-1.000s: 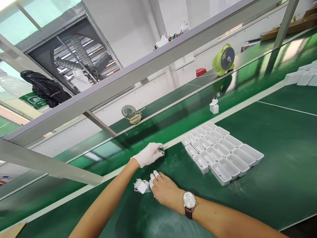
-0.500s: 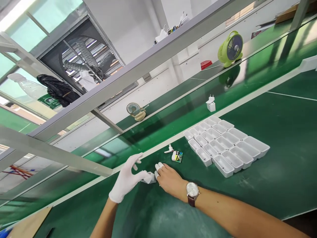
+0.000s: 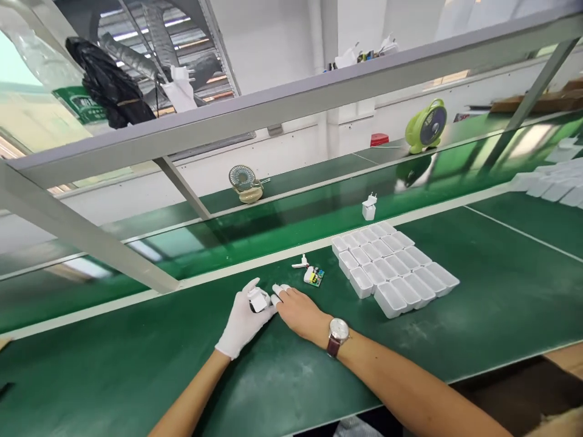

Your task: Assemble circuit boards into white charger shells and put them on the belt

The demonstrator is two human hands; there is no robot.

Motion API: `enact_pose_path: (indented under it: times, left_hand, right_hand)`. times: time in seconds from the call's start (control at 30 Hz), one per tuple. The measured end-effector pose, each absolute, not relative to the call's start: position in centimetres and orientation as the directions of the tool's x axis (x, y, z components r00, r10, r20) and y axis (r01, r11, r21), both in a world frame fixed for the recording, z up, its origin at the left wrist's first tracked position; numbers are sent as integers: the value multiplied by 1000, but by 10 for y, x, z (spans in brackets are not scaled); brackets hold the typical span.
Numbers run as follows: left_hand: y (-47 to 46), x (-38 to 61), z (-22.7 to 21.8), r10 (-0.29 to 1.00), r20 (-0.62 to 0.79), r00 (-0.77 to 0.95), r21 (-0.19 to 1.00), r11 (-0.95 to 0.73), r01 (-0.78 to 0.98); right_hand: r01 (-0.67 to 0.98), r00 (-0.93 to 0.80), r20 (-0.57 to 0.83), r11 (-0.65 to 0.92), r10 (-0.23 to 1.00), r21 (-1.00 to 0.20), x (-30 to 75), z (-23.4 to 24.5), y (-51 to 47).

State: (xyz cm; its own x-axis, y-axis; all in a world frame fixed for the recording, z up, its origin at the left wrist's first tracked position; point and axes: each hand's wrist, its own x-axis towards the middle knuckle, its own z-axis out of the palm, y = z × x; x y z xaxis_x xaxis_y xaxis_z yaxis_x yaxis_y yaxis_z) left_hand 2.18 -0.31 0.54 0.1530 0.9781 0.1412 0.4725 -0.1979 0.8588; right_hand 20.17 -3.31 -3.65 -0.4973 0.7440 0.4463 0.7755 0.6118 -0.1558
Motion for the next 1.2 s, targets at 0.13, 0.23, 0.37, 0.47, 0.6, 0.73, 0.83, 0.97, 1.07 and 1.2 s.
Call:
enact_pose_path:
  times: [0.13,0.23,0.37,0.47,0.6,0.73,0.83,0.97,1.07,1.2]
  left_hand:
    - [-3,29,8,987,112,119,949,-142,283]
    - [-12,23,13,988,-48,150,970,82,-230]
    - [-18,9,18,943,-196,268,585,331,-740]
    - [-18,2,20,884,-293,364,353,454,-818]
    - [-22,4,17,842,-333,424,231,508,-829]
    - [-30,13,11,824,-327,463,211,541,-814]
    - [-34,16,6,813,-327,482,223,562,-796]
    - [-34,17,4,799,-346,492,231,581,-780]
    - [-34,18,8,806,-347,479,271,576,-772]
    - [-35,23,15,814,-379,441,355,567,-743]
  right_hand:
    - [761,-427,499,597,754,-252,208,-37,-29]
    - [579,-192,615,594,765,-558,202,-35,-31]
    - [150,15,537,529,843,-835,192,-28,-45]
    - [-3,20,479,480,877,-877,189,-20,-57]
    - [-45,-26,474,472,880,-880,189,-10,-69]
    - [-21,-10,413,413,911,-910,189,-5,-75]
    - [-37,-10,412,411,911,-911,189,-8,-77]
    - [0,-41,464,465,885,-885,189,-10,-77]
    - [31,-55,487,489,871,-871,189,-9,-76]
    - [42,-69,471,474,879,-879,190,-7,-77]
